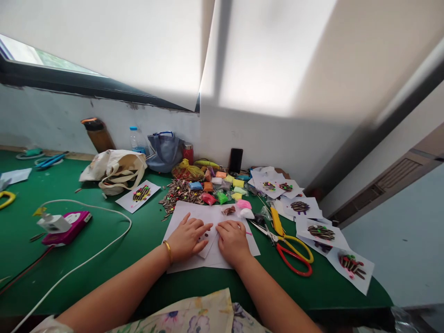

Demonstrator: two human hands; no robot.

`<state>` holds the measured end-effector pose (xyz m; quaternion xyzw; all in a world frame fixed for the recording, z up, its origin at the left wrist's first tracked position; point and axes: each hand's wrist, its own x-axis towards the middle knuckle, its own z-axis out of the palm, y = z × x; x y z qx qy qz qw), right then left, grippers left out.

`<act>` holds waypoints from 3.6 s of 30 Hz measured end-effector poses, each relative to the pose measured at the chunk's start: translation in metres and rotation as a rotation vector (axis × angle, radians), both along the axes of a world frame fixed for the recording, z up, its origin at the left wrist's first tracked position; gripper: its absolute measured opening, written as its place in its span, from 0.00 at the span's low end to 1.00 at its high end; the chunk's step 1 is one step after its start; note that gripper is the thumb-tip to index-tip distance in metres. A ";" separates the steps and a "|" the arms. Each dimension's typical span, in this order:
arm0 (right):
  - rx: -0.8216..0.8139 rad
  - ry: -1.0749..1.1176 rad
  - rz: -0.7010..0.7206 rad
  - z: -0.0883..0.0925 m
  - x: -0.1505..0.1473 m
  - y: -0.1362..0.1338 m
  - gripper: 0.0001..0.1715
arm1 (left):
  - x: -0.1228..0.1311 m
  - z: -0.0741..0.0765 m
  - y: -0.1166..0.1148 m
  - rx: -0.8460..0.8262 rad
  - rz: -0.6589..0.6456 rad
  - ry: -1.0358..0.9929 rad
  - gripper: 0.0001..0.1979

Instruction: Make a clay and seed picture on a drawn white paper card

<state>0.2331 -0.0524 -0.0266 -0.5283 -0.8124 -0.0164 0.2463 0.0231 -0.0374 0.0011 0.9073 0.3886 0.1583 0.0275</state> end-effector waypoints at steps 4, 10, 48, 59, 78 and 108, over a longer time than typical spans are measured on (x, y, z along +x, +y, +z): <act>-0.016 0.001 -0.007 0.001 0.000 0.000 0.20 | -0.006 -0.001 0.012 -0.045 0.009 -0.101 0.19; -0.028 -0.025 -0.039 0.002 -0.001 -0.001 0.22 | -0.042 0.012 0.067 0.007 0.366 -0.051 0.08; -0.028 -0.008 -0.035 0.002 -0.001 0.000 0.20 | -0.059 0.013 0.123 0.012 0.488 0.067 0.08; -0.036 0.031 -0.004 0.002 -0.001 0.000 0.20 | -0.065 0.017 0.124 0.043 0.541 -0.007 0.11; -0.030 0.001 -0.020 0.000 -0.001 0.001 0.20 | -0.024 0.008 0.129 0.007 0.483 -0.008 0.10; -0.099 -0.075 0.029 0.011 -0.006 0.021 0.17 | -0.062 0.004 0.141 0.016 0.530 -0.510 0.12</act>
